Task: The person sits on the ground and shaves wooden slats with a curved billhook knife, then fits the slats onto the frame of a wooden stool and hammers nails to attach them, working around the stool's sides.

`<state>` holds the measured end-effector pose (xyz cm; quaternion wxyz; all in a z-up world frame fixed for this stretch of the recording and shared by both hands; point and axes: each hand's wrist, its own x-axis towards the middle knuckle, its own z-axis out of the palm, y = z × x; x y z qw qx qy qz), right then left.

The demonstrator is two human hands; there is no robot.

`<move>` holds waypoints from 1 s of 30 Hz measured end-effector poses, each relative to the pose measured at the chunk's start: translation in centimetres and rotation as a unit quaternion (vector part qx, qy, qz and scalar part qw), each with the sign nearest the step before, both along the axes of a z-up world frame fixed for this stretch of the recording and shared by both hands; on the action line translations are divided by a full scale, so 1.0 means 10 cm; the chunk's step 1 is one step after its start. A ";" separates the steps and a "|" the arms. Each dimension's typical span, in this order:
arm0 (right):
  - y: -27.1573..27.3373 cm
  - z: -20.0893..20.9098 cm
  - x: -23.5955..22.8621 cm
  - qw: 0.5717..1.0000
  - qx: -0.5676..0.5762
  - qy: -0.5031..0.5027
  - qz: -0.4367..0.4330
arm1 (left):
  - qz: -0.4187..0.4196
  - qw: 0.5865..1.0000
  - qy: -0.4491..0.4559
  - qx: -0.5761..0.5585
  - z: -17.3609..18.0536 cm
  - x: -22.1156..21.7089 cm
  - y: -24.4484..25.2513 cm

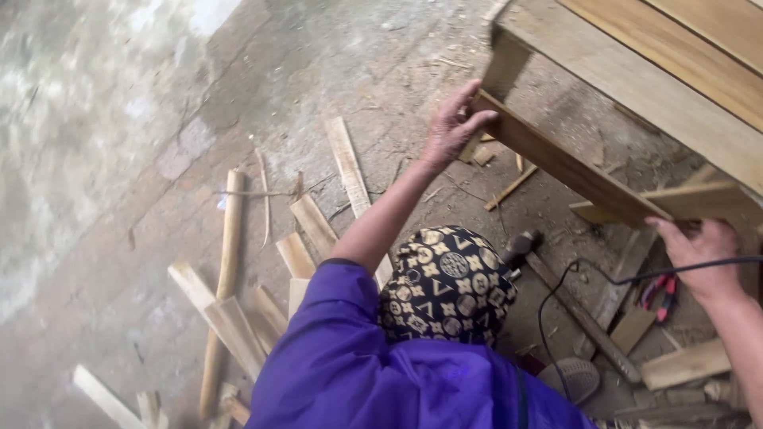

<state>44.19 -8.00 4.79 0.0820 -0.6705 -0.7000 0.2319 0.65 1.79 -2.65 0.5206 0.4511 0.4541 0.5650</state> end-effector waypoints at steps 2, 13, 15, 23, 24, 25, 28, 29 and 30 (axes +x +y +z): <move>0.03 -0.10 -0.03 0.990 0.061 0.123 0.025 | 0.035 0.999 0.012 0.028 0.01 0.00 0.03; -0.17 -0.40 0.02 0.990 0.133 0.047 -0.031 | 0.067 0.970 0.218 0.084 0.09 0.03 0.01; -0.22 -0.49 0.04 0.988 0.141 0.060 -0.031 | 0.081 0.959 0.264 0.056 0.01 0.02 -0.03; -0.22 -0.46 0.00 0.974 0.173 0.145 -0.032 | 0.156 0.967 0.137 -0.145 0.54 0.33 -0.23; -0.22 -0.40 0.01 0.973 0.174 0.147 -0.026 | 0.163 0.967 0.137 -0.143 0.53 0.38 -0.24; -0.22 -0.33 0.01 0.976 0.176 0.126 -0.028 | 0.142 0.975 0.028 -0.168 0.51 0.42 -0.24; -0.25 -0.39 0.08 0.970 0.176 0.167 -0.026 | 0.145 0.958 -0.120 -0.216 0.51 0.54 -0.27; -0.23 -0.45 0.09 0.958 0.174 0.225 -0.033 | 0.158 0.944 -0.159 -0.241 0.53 0.55 -0.26; -0.19 -0.49 0.12 0.955 0.177 0.238 -0.011 | 0.180 0.944 -0.157 -0.228 0.48 0.57 -0.26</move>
